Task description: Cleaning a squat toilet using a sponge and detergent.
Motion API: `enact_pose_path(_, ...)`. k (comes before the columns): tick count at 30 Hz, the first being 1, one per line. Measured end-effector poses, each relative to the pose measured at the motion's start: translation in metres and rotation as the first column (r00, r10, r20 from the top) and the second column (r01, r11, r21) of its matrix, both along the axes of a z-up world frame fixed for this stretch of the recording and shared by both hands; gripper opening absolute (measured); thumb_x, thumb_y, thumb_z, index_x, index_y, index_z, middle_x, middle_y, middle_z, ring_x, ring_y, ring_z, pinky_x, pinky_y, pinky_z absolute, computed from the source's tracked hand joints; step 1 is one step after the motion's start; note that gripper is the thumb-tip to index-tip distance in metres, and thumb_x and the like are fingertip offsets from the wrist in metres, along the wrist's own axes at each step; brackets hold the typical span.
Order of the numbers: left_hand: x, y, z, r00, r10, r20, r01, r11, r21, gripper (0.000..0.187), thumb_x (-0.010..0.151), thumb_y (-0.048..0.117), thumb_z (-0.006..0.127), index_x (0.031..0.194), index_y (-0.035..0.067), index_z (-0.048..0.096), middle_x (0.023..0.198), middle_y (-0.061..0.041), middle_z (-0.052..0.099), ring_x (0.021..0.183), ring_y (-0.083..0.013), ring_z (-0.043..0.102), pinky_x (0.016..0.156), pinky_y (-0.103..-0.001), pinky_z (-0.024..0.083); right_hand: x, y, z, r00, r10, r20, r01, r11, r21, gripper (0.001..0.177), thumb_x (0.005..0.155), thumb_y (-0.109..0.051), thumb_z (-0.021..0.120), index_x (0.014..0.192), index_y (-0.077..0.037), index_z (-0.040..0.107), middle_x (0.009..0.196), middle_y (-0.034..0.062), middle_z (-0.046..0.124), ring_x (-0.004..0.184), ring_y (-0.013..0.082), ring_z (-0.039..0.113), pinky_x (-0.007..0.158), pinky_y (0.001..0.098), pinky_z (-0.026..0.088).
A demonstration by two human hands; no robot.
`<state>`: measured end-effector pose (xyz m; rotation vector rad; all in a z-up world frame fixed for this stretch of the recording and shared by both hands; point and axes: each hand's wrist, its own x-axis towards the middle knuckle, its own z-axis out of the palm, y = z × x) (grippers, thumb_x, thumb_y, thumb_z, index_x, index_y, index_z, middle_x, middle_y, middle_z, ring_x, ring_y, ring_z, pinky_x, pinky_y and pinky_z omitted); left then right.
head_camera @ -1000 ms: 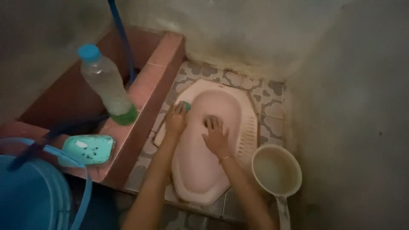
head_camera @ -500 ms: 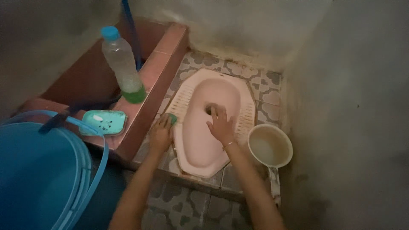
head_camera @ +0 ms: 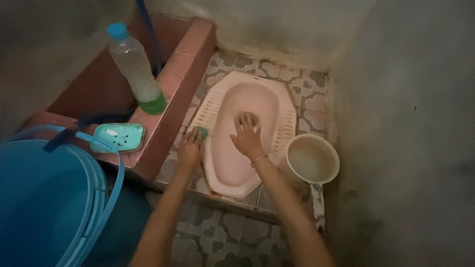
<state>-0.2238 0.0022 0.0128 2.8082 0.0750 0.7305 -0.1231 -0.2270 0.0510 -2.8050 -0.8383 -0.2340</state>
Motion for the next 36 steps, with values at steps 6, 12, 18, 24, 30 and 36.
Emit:
enact_pose_path(6,0.031,-0.009,-0.020,0.999,0.034,-0.015,-0.034,0.999,0.001,0.047,0.095,0.020,0.064,0.139,0.005,0.062,0.151,-0.014,0.054,0.134,-0.0390,0.053,0.111,-0.051,0.044,0.009,0.003,-0.018,0.999,0.010,-0.043,-0.009,1.000,0.010,0.078,0.099,-0.046,0.056,0.162,-0.015,0.022,0.167,0.0135,0.023,0.154,0.0367,0.015,0.112,0.0760,0.021)
enact_pose_path(12,0.053,-0.012,-0.015,0.999,0.047,-0.025,-0.048,0.999,-0.012,0.051,0.092,0.024,0.065,0.140,0.006,0.060,0.155,-0.013,0.049,0.135,-0.0375,0.050,0.109,-0.051,0.042,0.007,0.003,-0.018,0.991,-0.015,-0.135,0.014,1.000,-0.010,0.075,0.102,-0.048,0.052,0.163,-0.017,0.022,0.168,0.0139,0.022,0.157,0.0358,0.014,0.115,0.0746,0.020)
enact_pose_path(18,0.074,-0.008,-0.021,0.997,0.082,-0.010,-0.081,0.995,0.061,0.049,0.097,0.025,0.059,0.144,0.008,0.059,0.158,-0.010,0.049,0.139,-0.0344,0.051,0.117,-0.046,0.041,0.018,0.002,-0.033,0.987,-0.031,-0.156,0.029,0.999,-0.015,0.075,0.102,-0.049,0.050,0.163,-0.016,0.020,0.168,0.0146,0.021,0.156,0.0370,0.012,0.114,0.0745,0.017)
enact_pose_path(24,0.109,0.000,-0.028,0.996,0.065,0.055,-0.071,0.990,0.123,0.049,0.093,0.022,0.061,0.140,0.007,0.061,0.154,-0.013,0.053,0.134,-0.0355,0.053,0.111,-0.047,0.042,0.030,0.007,-0.046,0.983,-0.051,-0.176,0.053,0.999,0.006,0.074,0.103,-0.050,0.048,0.164,-0.018,0.019,0.169,0.0134,0.021,0.156,0.0362,0.012,0.116,0.0738,0.017)
enact_pose_path(30,0.135,-0.001,-0.012,0.997,0.083,-0.005,-0.083,0.994,0.072,0.050,0.098,0.026,0.059,0.144,0.006,0.057,0.157,-0.012,0.047,0.142,-0.0357,0.047,0.117,-0.047,0.039,0.050,0.014,-0.052,0.973,-0.103,-0.206,0.101,0.995,-0.020,0.074,0.104,-0.050,0.045,0.164,-0.017,0.018,0.169,0.0144,0.019,0.156,0.0361,0.010,0.115,0.0743,0.016)
enact_pose_path(36,0.173,0.008,-0.016,0.991,0.097,-0.091,-0.085,0.988,0.130,0.052,0.100,0.028,0.057,0.148,0.009,0.053,0.158,-0.011,0.047,0.139,-0.0365,0.048,0.113,-0.049,0.040,0.051,0.013,-0.039,0.947,-0.112,-0.300,0.124,0.992,0.020,0.072,0.104,-0.049,0.044,0.164,-0.018,0.018,0.171,0.0117,0.017,0.158,0.0343,0.007,0.117,0.0742,0.011)
